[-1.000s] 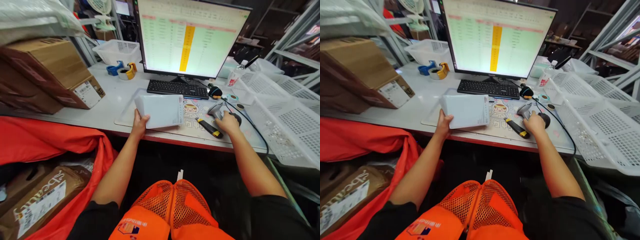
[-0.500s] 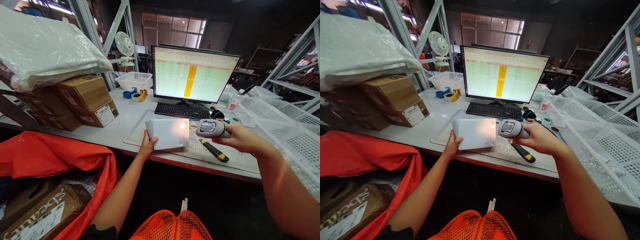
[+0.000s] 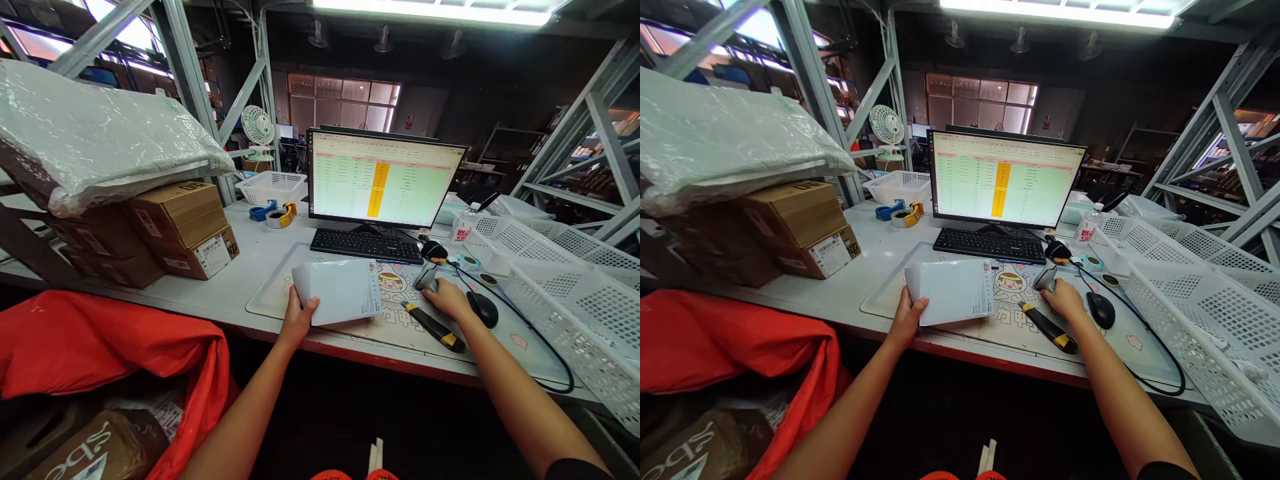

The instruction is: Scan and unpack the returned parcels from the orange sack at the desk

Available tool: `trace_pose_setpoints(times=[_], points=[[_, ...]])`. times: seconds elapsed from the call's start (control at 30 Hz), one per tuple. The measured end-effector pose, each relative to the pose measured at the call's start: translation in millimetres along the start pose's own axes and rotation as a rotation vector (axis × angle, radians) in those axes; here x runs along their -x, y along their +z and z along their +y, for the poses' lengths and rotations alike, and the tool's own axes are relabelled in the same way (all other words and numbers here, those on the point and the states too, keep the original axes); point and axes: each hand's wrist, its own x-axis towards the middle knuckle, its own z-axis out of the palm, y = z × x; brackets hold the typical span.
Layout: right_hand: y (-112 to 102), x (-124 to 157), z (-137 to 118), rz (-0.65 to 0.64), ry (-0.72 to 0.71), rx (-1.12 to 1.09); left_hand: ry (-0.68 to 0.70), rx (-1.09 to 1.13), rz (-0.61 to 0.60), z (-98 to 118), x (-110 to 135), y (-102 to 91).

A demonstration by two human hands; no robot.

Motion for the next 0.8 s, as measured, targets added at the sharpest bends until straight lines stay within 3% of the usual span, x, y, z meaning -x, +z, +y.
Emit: trace_pose_setpoints(times=[0.1, 0.2, 0.3, 0.43, 0.6, 0.8], points=[[-12.7, -6.0, -10.0, 0.079, 0.001, -0.013, 0.007, -0.029, 0.022, 1.7, -0.2, 1.8], [-29.5, -24.1, -42.2, 0.219, -0.09, -0.048, -0.016, -0.063, 0.009, 5.6, -2.1, 3.7], [-29.5, -54.2, -82.6, 0.114, -0.163, -0.083, -0.026, -0.063, 0.005, 9.4, -4.2, 4.4], [-8.3, -86.5, -117.3, 0.006, -0.162, -0.104, -0.028, -0.086, -0.005, 9.1, -4.5, 2.6], [7.5, -101.9, -125.1, -0.039, -0.169, -0.132, -0.019, -0.113, 0.018, 6.2, -3.0, 3.7], [-4.8, -109.0, -126.6, -0.022, -0.197, -0.236, -0.019, -0.091, 0.028, 8.1, -0.3, 5.7]])
